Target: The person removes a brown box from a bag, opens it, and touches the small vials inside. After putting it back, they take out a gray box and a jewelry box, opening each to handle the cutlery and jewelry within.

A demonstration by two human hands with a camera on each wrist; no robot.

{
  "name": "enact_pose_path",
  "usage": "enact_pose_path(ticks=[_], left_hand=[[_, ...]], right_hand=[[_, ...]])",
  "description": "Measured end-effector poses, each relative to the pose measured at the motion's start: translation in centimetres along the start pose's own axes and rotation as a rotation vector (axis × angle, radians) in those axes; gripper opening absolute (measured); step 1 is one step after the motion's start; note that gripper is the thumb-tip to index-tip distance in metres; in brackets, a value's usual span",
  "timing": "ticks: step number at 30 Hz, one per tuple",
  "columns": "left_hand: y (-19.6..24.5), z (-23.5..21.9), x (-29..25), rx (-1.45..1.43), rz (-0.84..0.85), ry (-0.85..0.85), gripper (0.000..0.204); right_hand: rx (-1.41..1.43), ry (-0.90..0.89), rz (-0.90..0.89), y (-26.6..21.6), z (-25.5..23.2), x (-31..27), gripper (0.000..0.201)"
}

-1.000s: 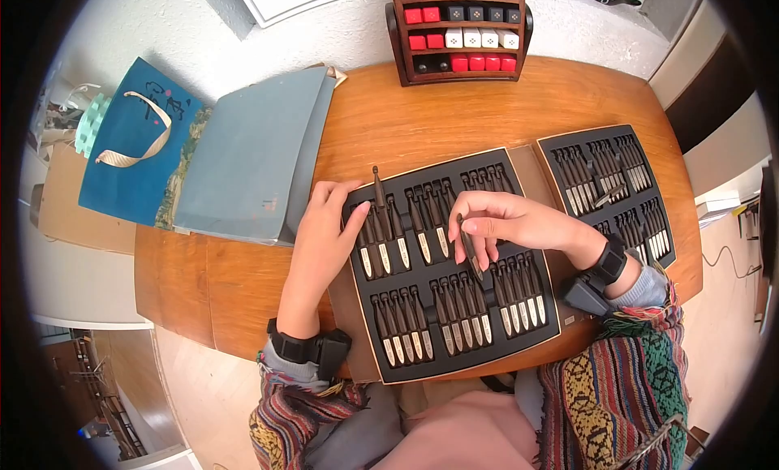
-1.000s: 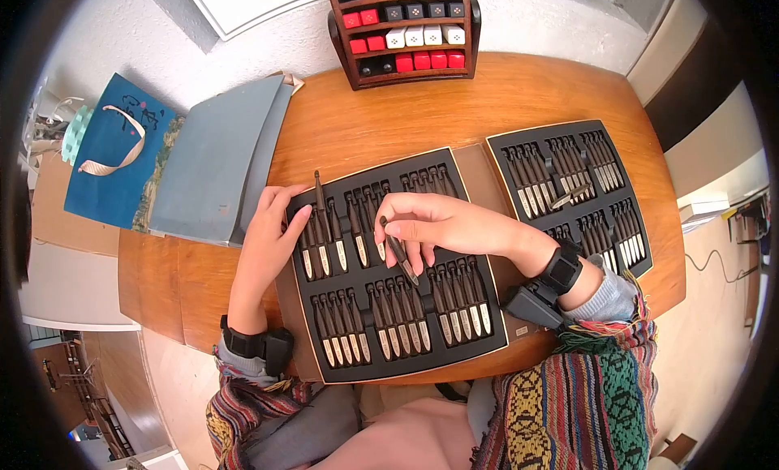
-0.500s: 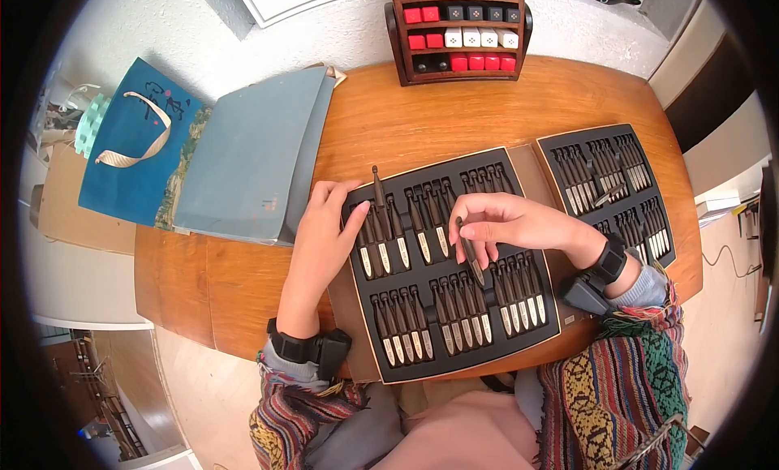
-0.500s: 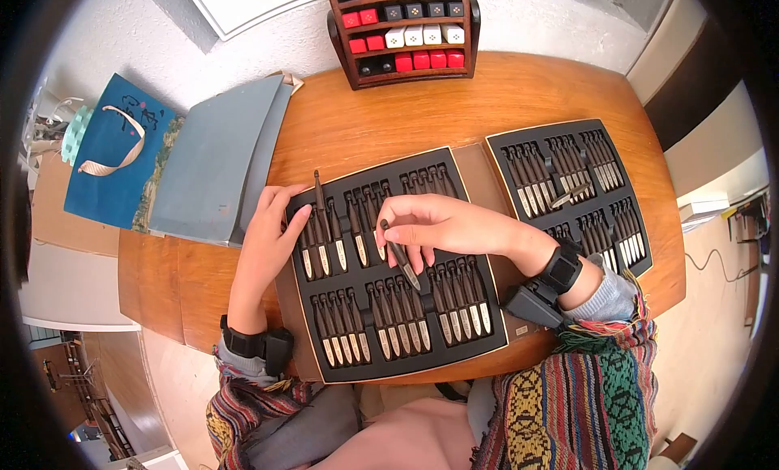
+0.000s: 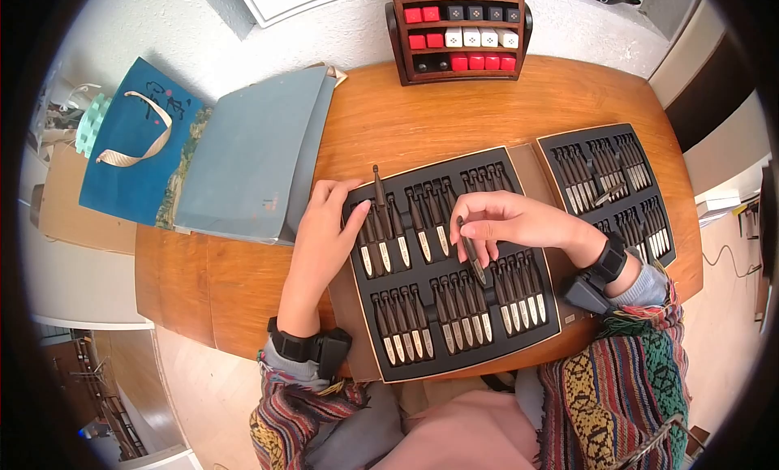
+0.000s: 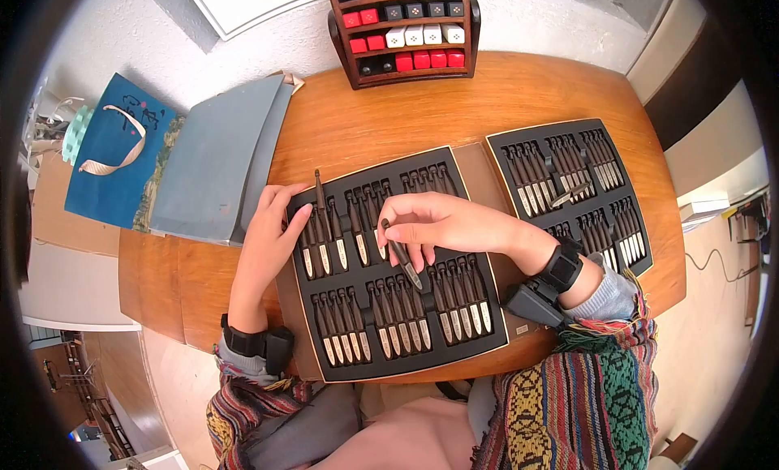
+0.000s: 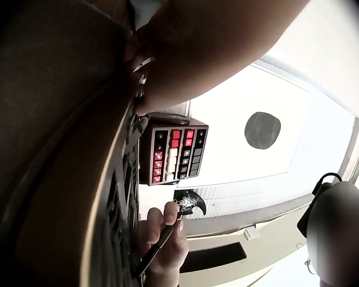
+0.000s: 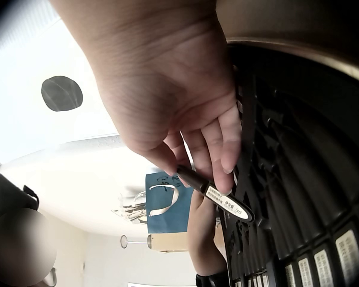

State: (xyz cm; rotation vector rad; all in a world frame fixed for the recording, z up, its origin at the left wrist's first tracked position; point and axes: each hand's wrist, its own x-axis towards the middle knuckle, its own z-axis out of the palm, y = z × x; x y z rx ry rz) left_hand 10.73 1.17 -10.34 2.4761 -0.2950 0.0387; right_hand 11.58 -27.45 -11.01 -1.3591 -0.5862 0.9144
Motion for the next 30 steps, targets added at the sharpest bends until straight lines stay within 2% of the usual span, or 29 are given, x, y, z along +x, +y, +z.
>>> enact_pose_path(ticks=[30], left_hand=[[-0.21, 0.25, -0.07, 0.004, 0.029, 0.012, 0.031]], right_hand=[[0.043, 0.012, 0.031, 0.63, -0.15, 0.09, 0.02]])
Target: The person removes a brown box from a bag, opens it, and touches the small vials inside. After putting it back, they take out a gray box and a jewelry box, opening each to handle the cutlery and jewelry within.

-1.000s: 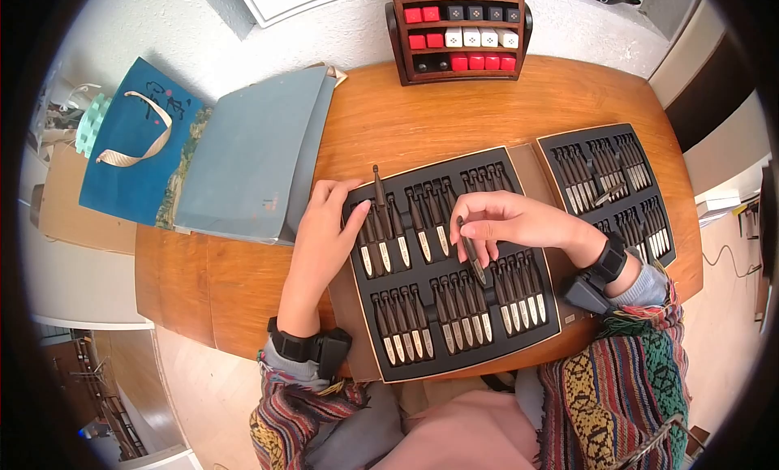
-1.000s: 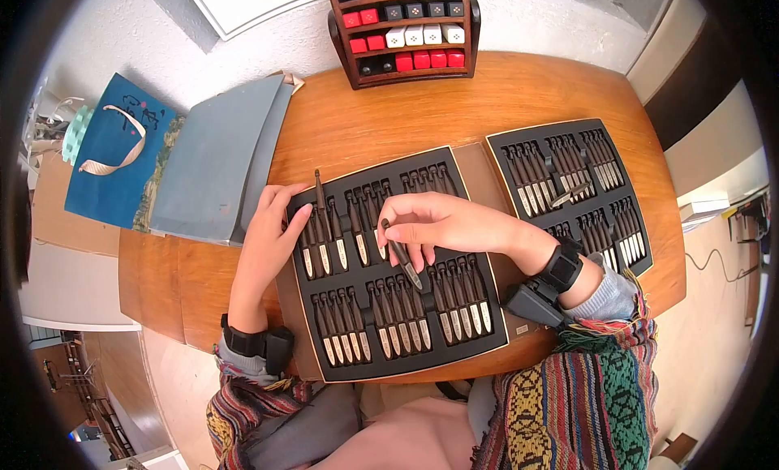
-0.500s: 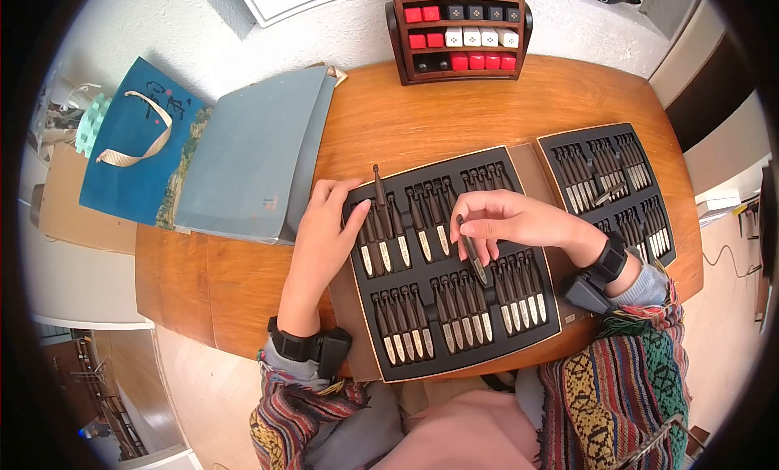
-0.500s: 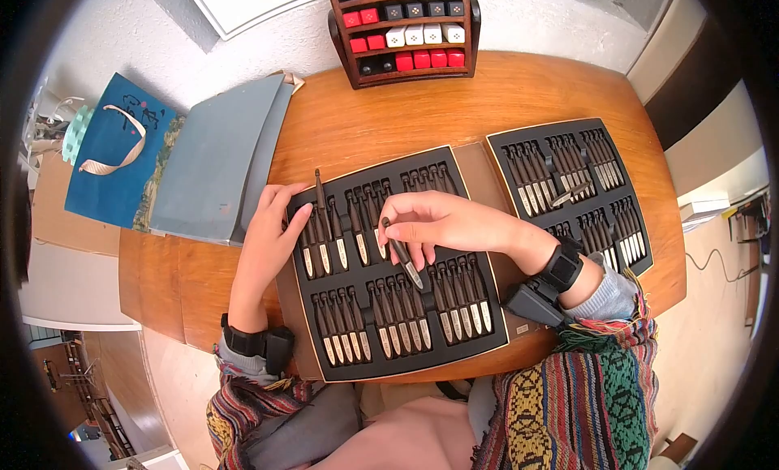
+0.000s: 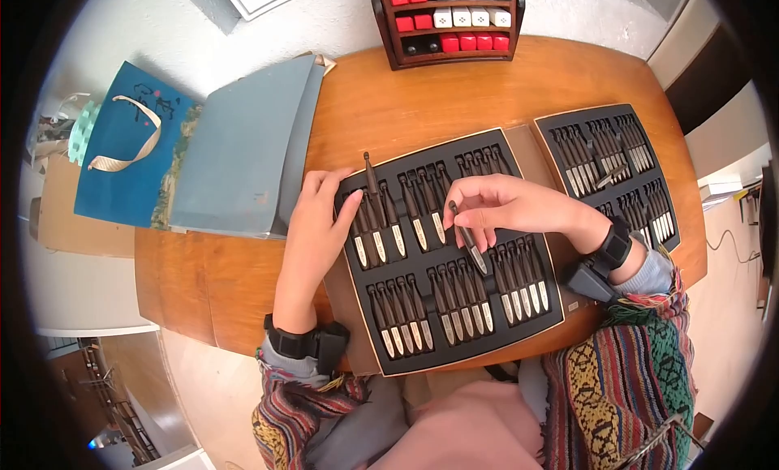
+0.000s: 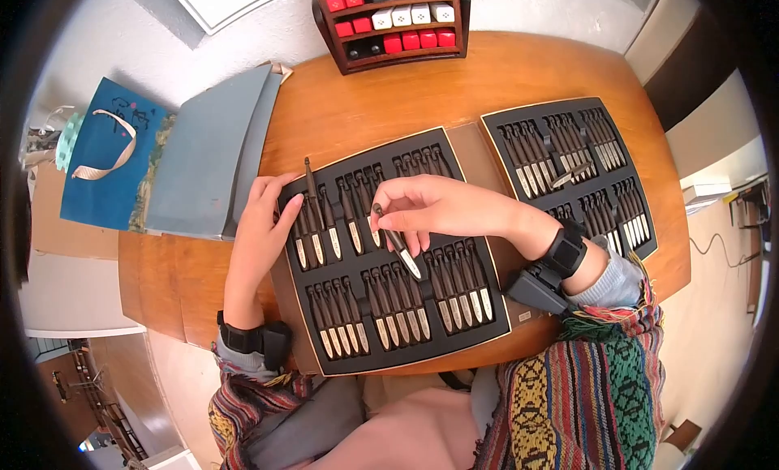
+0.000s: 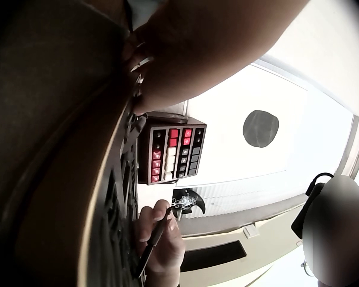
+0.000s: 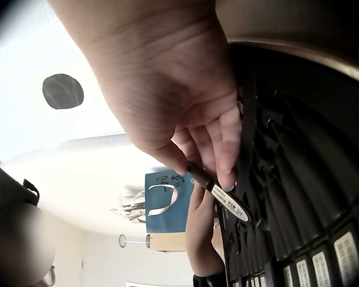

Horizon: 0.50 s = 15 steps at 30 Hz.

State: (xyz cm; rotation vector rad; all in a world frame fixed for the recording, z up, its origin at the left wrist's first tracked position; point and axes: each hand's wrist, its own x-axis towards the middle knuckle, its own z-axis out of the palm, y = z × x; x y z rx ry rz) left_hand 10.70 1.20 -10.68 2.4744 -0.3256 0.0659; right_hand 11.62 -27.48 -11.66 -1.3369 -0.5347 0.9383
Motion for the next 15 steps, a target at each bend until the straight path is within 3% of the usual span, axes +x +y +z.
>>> enact_pose_path(ticks=[15], left_hand=[[0.25, -0.22, 0.09, -0.006, -0.009, -0.01, 0.032]], right_hand=[[0.018, -0.002, 0.002, -0.11, -0.11, 0.05, 0.018]])
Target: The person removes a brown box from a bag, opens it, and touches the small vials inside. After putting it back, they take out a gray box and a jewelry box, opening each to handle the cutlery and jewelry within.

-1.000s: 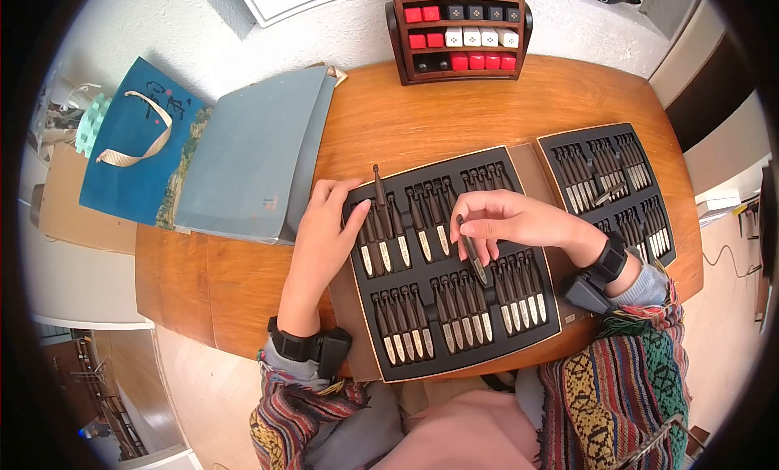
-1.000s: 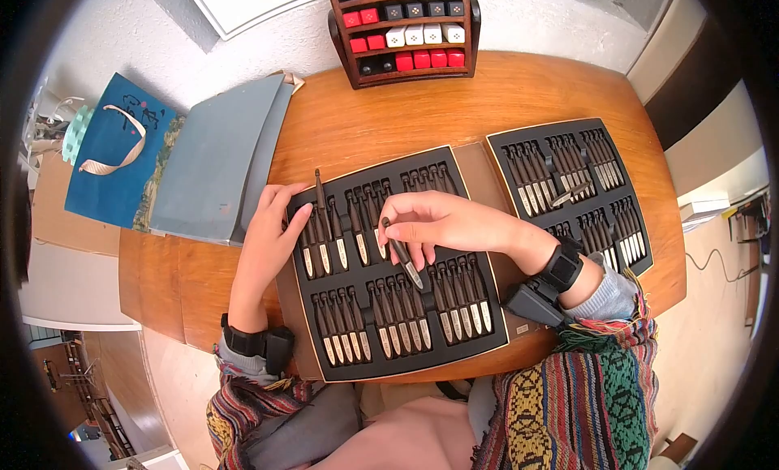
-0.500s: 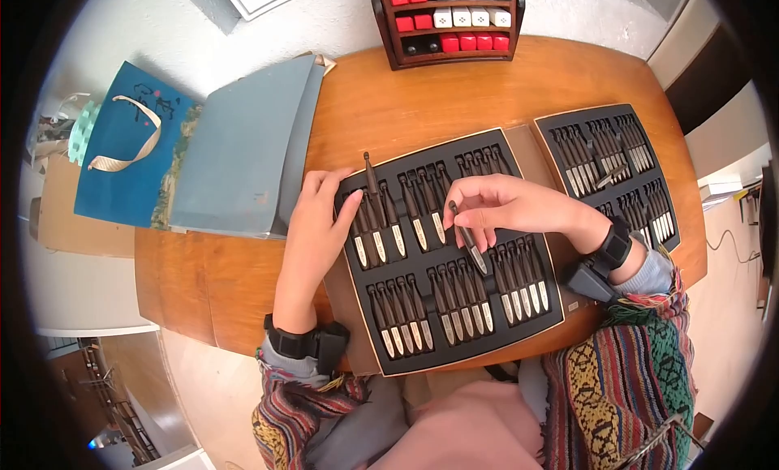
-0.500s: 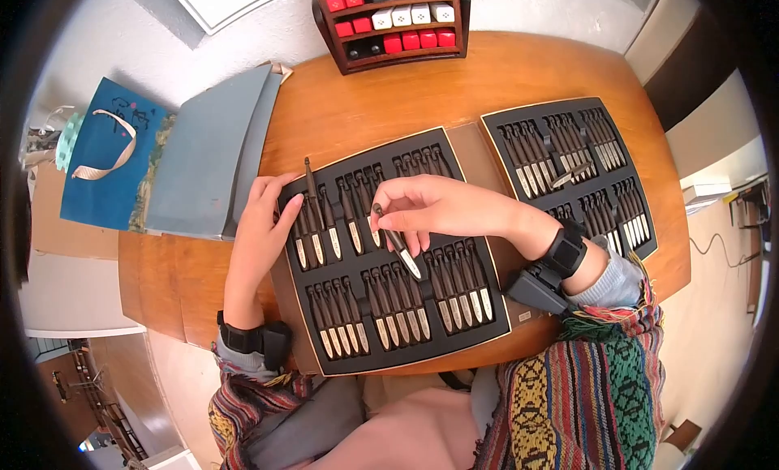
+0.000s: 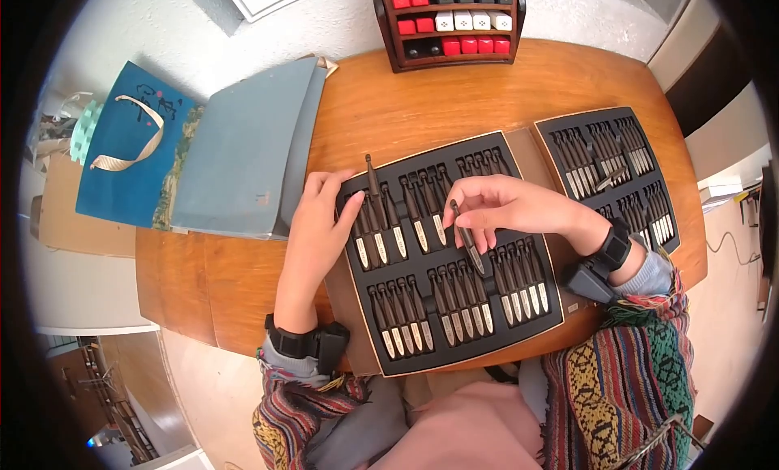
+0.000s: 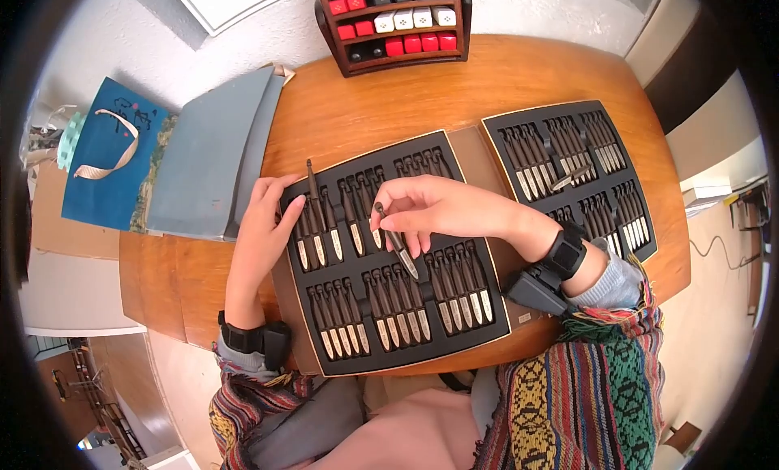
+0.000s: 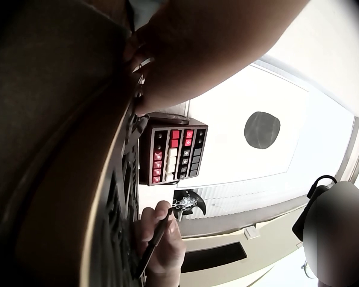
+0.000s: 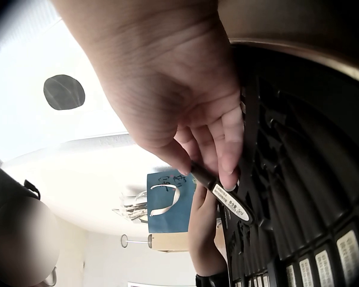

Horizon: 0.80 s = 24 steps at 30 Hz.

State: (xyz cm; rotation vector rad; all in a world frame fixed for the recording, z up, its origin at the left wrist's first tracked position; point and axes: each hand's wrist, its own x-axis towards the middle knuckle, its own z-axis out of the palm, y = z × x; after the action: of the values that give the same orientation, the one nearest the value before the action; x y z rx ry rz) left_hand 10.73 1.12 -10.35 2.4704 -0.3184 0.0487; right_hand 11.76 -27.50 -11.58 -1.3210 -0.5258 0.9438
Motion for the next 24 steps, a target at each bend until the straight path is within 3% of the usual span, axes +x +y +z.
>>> enact_pose_path(ticks=[24], left_hand=[[0.08, -0.09, -0.02, -0.001, -0.011, -0.009, 0.032]], right_hand=[[0.028, 0.038, -0.019, -0.03, -0.02, 0.08, 0.023]])
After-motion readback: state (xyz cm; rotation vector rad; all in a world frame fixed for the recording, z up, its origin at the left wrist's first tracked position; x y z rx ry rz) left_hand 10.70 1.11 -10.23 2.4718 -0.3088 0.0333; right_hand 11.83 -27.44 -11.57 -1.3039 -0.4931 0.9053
